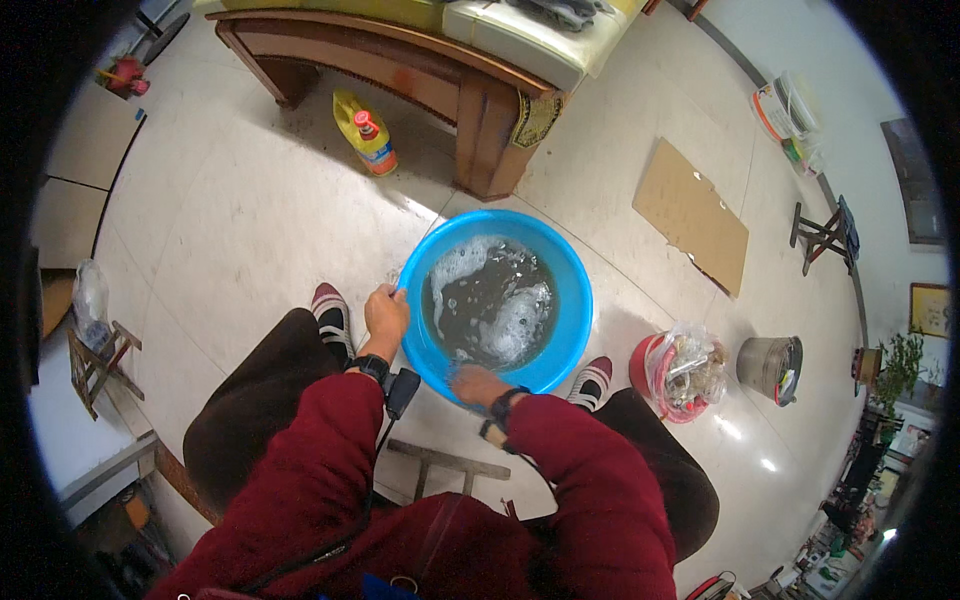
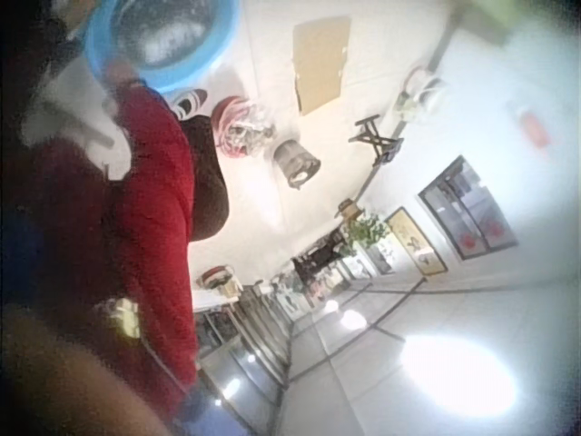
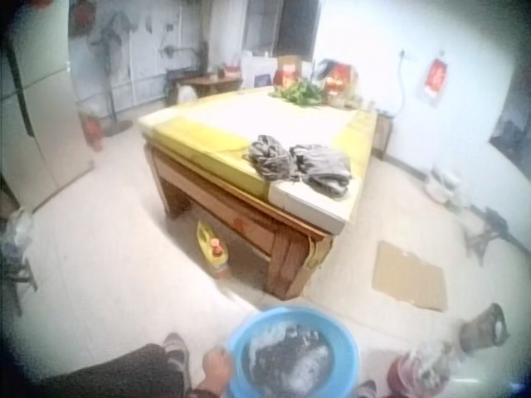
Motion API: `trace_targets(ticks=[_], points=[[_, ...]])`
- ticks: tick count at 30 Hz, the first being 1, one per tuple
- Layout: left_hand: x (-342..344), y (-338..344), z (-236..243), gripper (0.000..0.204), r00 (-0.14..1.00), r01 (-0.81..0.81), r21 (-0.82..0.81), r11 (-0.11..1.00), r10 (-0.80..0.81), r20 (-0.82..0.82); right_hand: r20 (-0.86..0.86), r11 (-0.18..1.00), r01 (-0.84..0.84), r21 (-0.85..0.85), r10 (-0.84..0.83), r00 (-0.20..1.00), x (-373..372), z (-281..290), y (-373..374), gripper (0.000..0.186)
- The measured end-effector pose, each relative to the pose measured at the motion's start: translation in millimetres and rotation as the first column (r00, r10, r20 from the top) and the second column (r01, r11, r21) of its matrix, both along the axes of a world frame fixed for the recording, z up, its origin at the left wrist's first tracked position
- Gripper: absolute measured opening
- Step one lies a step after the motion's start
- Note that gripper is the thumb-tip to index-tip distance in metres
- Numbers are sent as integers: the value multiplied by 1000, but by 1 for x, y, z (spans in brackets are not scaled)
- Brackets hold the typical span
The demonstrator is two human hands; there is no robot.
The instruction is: The person wipes a metal door with a cloth, then walks to a blue basin and sits on a stool to wash the cloth by hand. The person wrings out the cloth and continues washing it in the basin.
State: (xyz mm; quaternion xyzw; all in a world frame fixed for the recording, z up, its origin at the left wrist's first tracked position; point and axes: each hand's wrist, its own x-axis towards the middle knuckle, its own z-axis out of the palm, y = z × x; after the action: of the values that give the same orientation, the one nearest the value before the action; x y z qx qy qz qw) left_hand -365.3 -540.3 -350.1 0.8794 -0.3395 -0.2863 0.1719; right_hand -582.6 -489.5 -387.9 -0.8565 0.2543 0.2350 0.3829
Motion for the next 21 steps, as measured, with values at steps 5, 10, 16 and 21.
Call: trace_targets(ticks=[5,10,16,21], points=[[8,7,-8,20,995,57,-89,994,-64,-81,-17,735,565,375,-604,797,92,-23,-68,34],[17,10,-12,19,971,194,-166,967,-214,-108,-234,-108,644,757,-965,114,84,-9,-203,40],[12,11,-11,17,977,141,-263,954,-176,-117,259,127,992,11,-958,120,-60,18,-212,39],[15,12,-5,17,959,187,-229,955,-228,-169,335,200,961,-192,-907,256,-70,16,-198,36]])
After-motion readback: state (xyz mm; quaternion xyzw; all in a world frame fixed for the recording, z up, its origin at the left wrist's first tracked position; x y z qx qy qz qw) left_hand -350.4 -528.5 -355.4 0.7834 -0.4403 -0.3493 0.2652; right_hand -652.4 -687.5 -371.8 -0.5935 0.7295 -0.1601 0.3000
